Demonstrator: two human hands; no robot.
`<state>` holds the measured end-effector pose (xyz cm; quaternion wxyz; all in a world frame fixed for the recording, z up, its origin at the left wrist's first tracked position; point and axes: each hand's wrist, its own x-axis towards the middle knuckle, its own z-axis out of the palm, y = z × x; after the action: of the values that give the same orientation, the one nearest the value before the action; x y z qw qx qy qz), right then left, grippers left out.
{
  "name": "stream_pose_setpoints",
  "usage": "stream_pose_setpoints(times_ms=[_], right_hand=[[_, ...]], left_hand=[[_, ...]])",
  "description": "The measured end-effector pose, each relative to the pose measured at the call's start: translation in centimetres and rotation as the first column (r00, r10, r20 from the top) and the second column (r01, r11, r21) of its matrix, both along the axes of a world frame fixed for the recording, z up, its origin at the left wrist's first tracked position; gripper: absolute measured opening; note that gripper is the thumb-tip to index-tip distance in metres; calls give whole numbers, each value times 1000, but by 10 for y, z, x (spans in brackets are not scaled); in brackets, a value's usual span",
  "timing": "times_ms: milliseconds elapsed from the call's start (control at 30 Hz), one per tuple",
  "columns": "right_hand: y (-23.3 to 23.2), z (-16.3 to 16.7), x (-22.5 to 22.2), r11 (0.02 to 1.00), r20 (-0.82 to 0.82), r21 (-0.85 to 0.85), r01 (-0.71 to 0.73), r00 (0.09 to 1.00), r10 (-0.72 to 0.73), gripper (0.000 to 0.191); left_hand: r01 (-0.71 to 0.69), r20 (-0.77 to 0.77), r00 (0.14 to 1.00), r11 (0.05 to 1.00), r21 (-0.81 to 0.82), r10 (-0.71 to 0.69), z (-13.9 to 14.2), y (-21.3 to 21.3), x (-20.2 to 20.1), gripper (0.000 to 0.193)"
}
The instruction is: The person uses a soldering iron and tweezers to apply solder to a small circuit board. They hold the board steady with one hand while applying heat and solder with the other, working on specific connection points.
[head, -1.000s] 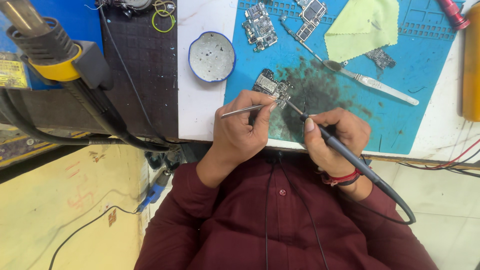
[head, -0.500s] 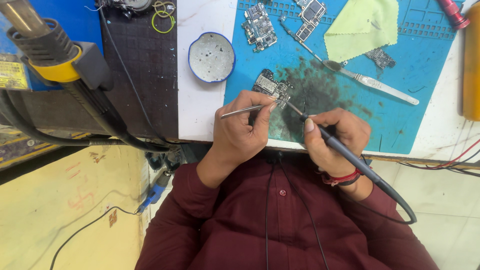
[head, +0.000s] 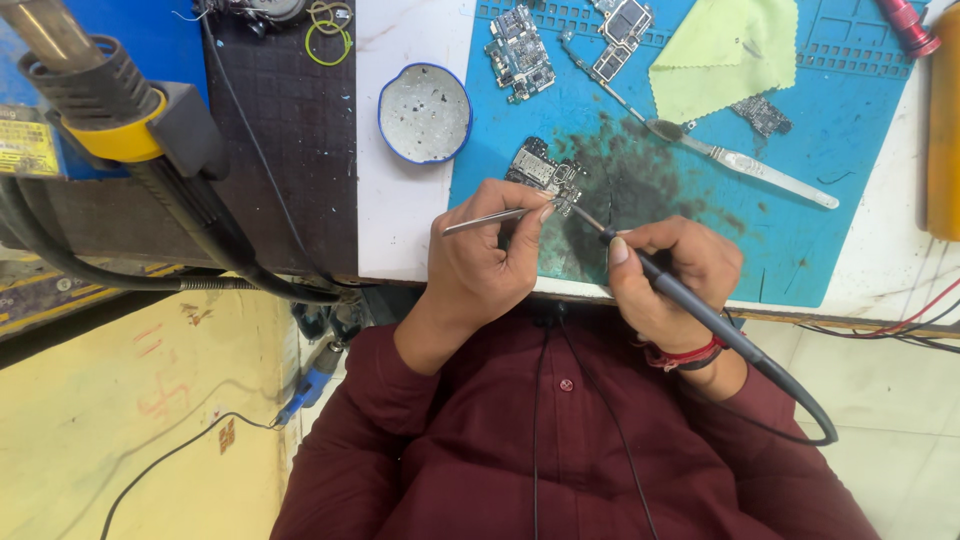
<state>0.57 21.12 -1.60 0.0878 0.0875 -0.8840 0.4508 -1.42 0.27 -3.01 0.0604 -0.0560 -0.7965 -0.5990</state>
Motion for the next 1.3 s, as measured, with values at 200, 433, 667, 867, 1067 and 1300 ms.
stream_pose_setpoints(times_ms=[200, 433, 667, 867, 1067, 1300], right_hand=[[-1, 1, 0, 1000, -2, 7, 1, 1000, -1, 8], [-1, 1, 1, 1000, 6, 3, -5, 1000, 5, 8], [-2, -1, 5, 990, 39, -130, 56, 998, -51, 10], [1, 3, 3, 997, 30, -78, -20, 999, 22, 10], [1, 2, 2, 998, 16, -48, -34, 999, 35, 11], [0, 1, 2, 998, 15, -55, -29, 999, 30, 11]], left_hand=[[-2, -15, 1000, 1000, -12, 1, 1, -1, 0, 10], [-4, -7, 1000, 1000, -16, 4, 0, -1, 1, 10], [2, -33, 999, 1000, 28, -1, 0, -1, 1, 11], [15, -20, 1000, 1000, -10, -16, 1, -2, 0, 11], [35, -32, 999, 999, -28, -36, 0, -2, 0, 10], [35, -34, 999, 999, -30, -36, 0, -2, 0, 10]])
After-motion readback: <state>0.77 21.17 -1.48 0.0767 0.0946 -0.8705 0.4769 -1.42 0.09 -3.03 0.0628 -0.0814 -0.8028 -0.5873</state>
